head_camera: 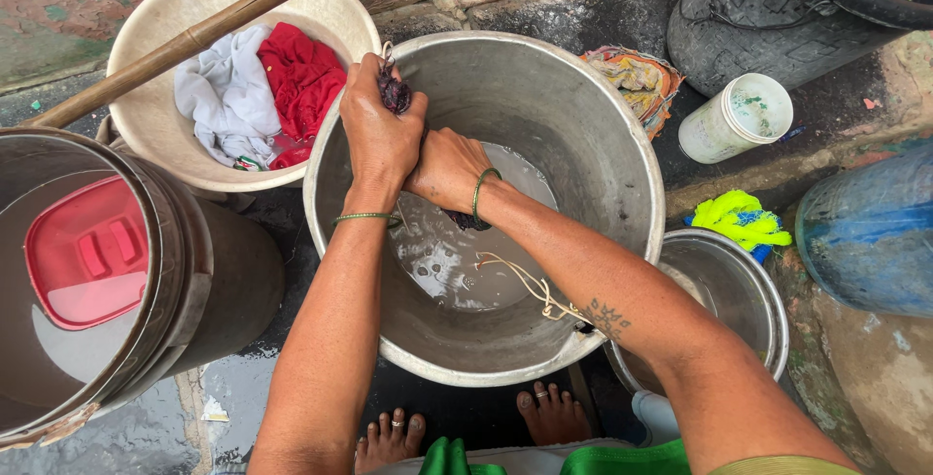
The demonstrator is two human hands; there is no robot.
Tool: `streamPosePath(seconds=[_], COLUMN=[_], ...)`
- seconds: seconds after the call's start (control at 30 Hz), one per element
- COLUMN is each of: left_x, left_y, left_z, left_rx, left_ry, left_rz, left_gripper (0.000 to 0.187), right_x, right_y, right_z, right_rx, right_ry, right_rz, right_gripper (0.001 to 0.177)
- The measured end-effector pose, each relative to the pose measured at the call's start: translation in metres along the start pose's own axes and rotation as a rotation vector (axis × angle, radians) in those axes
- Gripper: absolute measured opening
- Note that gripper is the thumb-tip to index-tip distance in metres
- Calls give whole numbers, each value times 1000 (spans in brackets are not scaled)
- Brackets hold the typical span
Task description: The person washes a dark piece of clothing by hand in a bucket of water, scrubbing and wringing the fabric.
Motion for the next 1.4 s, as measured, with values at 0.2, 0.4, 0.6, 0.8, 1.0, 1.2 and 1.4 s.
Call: streamPosePath(seconds=[0.2, 0.4, 0.6, 0.8, 1.0, 1.2, 1.4], left_x=[-2, -3, -2, -2, 3, 3, -12], left_y=[-3, 2, 14, 28, 47, 64, 68], left_z=[-2, 7, 27, 48, 68, 91, 116], left_rx=[-9, -100, -201, -279, -487, -599, -341], left_ry=[-33, -137, -244, -412, -443, -541, -773], left_rz=[21, 61, 109, 111, 182, 234, 223], left_gripper=[29, 31, 32, 32, 30, 28, 30], right_x=[2, 3, 12, 13, 1, 2, 2], right_y=[-4, 0, 8, 23, 52, 55, 33], right_z=[5, 8, 13, 22, 37, 34, 20], right_rx=[4, 102, 200, 325, 1010, 1285, 1524], right_ry=[-24, 43, 195, 296, 332, 150, 65], right_rz=[-5, 139, 129, 45, -244, -178, -383], right_gripper=[42, 43, 40, 53, 66, 62, 64])
Point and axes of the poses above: each hand's wrist, its own x-axis towards the middle knuckle, its own y-axis out of the back of the hand, z = x × y, the point moved 2 cm from there along x, towards the middle knuckle, and after that the axes turned 1 degree about x, right-handed, at the moved point
